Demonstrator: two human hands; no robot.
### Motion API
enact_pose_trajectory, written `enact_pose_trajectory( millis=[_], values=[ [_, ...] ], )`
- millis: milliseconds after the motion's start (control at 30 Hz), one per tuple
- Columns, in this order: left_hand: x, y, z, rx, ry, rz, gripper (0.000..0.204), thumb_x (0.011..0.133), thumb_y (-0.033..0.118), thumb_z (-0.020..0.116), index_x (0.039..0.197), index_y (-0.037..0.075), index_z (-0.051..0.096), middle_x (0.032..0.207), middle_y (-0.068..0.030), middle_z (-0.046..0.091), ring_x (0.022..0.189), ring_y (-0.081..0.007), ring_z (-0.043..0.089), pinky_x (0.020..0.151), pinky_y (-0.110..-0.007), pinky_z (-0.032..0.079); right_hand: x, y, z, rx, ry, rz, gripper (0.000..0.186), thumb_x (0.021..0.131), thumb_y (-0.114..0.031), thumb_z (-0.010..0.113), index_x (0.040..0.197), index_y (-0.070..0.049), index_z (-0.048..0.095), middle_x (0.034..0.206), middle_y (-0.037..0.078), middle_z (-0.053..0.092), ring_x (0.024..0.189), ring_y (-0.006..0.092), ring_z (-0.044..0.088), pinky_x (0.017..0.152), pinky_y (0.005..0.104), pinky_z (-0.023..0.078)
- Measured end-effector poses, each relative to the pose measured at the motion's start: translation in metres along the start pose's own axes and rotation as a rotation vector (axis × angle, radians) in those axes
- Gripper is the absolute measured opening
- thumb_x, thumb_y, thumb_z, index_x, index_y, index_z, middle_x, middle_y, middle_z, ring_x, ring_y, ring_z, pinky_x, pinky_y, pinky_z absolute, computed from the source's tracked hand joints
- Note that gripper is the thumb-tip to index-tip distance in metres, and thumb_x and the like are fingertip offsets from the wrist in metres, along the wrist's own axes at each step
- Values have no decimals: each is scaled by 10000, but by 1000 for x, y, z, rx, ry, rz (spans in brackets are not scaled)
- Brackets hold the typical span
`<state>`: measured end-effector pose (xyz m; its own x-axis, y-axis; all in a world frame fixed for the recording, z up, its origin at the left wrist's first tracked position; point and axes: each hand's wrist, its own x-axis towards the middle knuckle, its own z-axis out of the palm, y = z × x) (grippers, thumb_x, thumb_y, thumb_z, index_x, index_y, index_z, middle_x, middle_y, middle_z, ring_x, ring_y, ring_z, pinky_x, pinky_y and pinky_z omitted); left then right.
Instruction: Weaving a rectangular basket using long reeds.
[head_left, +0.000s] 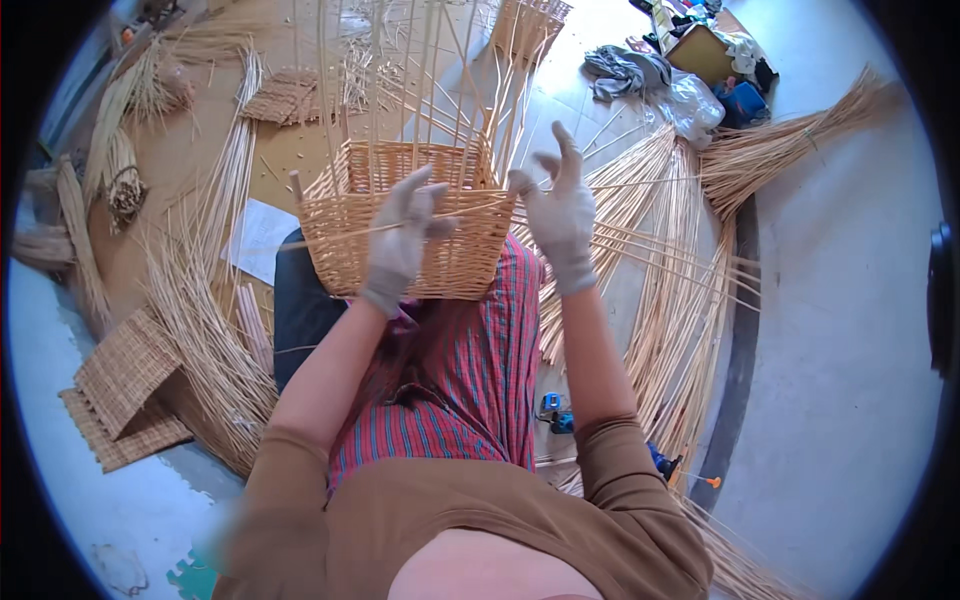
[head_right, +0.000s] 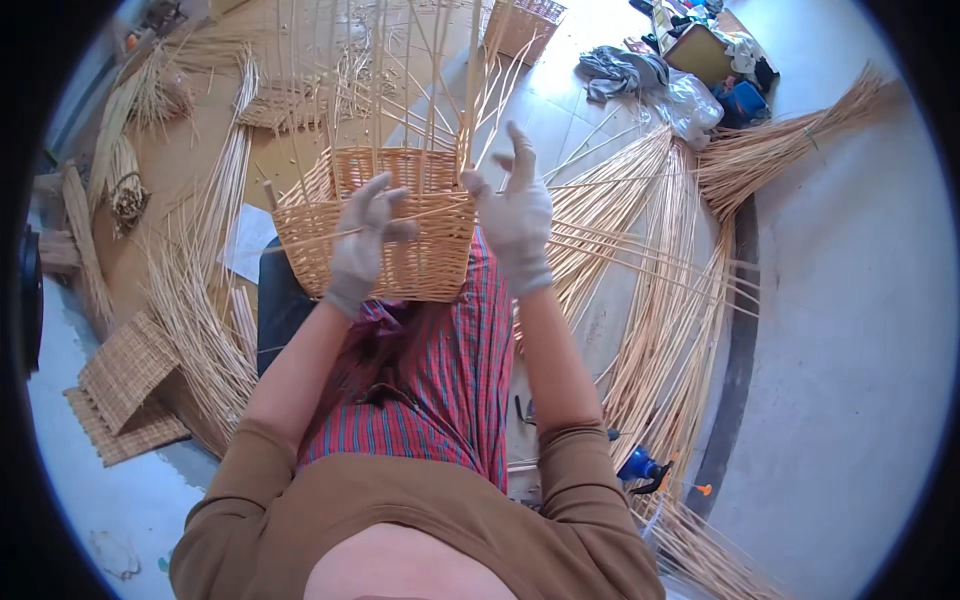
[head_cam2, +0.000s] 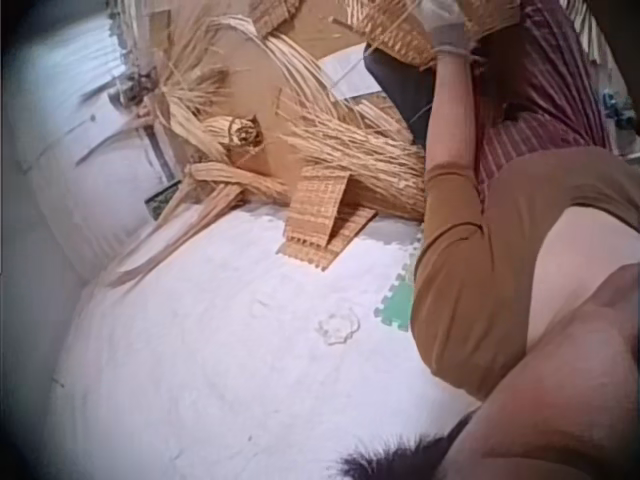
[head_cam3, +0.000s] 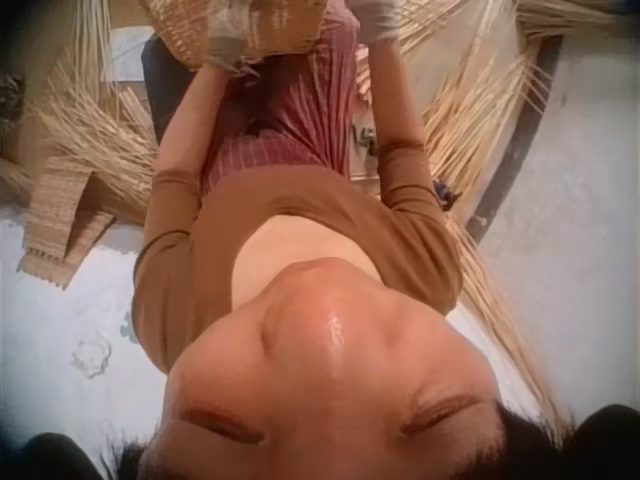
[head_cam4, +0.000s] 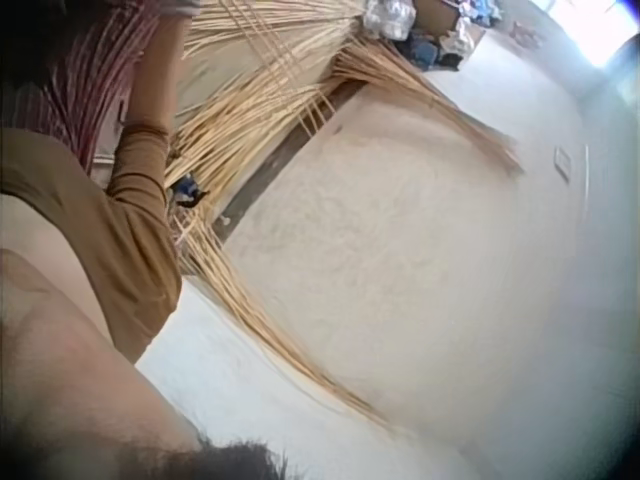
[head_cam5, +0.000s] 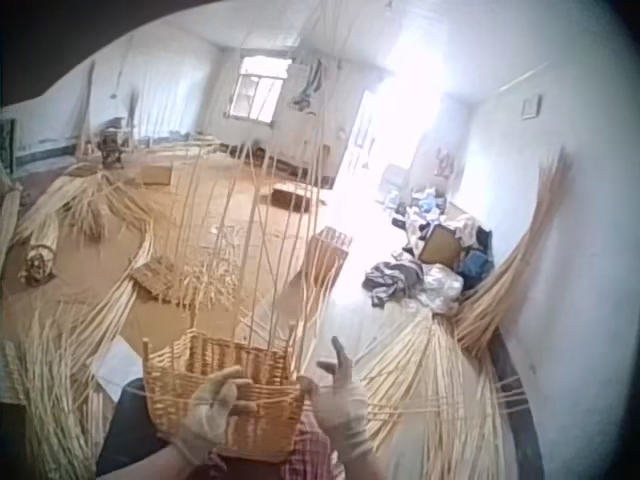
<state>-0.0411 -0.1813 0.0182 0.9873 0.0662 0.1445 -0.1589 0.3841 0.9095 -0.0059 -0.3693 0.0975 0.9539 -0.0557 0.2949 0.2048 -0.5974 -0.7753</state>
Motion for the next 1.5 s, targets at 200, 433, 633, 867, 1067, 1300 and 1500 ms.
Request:
enact_pose_trajectory(
  millis=[200,433,633,867,1067,1300,1500],
  values=[
    [64,48,-1,176,11,178,233,1004,266,592,1078,45,591,819,-42,651,695,-134,656,626,-264,548,2,29,30,-277,110,-61,707,718,-348,839,1288,-61,534,687,7,644,695,254,619,829,375,451],
    [113,57,126,786,-301,815,548,873,163,700,1389,144,517,1226,-147,605,1172,-316,598,972,-406,492,9,68,58,-830,365,-115,300,722,-271,751,929,-100,617,631,60,618,669,274,618,754,410,449],
    [44,13,55,1340,-262,590,577,871,148,595,1435,153,474,968,-130,660,810,-320,653,784,-453,477,-19,30,53,-385,492,-423,360,828,-175,689,1174,-98,626,867,82,659,845,277,632,858,416,469],
    [41,47,30,1216,-396,361,764,834,298,715,1499,173,359,986,-162,689,840,-352,678,754,-479,514,-136,75,59,-26,90,-178,221,874,-68,681,1094,-92,676,1164,151,647,1121,344,604,985,430,469],
    [-22,129,9,950,-387,430,875,657,349,882,1395,115,474,849,-123,662,753,-310,671,667,-392,533,-61,63,12,-123,249,-234,237,892,-105,637,1113,-20,655,1126,193,658,1105,356,622,964,423,484],
    [-86,164,9,683,-557,626,871,647,318,894,1382,54,509,830,-54,656,735,-211,678,673,-314,559,66,-25,-51,-344,370,-497,244,971,-257,565,1093,-101,710,1017,154,699,1140,334,615,1030,468,427],
    [-79,159,6,620,-483,825,826,687,457,844,1351,62,551,814,-38,650,688,-210,652,664,-325,523,59,-15,-82,-533,329,-609,177,922,-229,570,864,-101,678,813,140,674,775,335,671,719,428,524]
  ],
)
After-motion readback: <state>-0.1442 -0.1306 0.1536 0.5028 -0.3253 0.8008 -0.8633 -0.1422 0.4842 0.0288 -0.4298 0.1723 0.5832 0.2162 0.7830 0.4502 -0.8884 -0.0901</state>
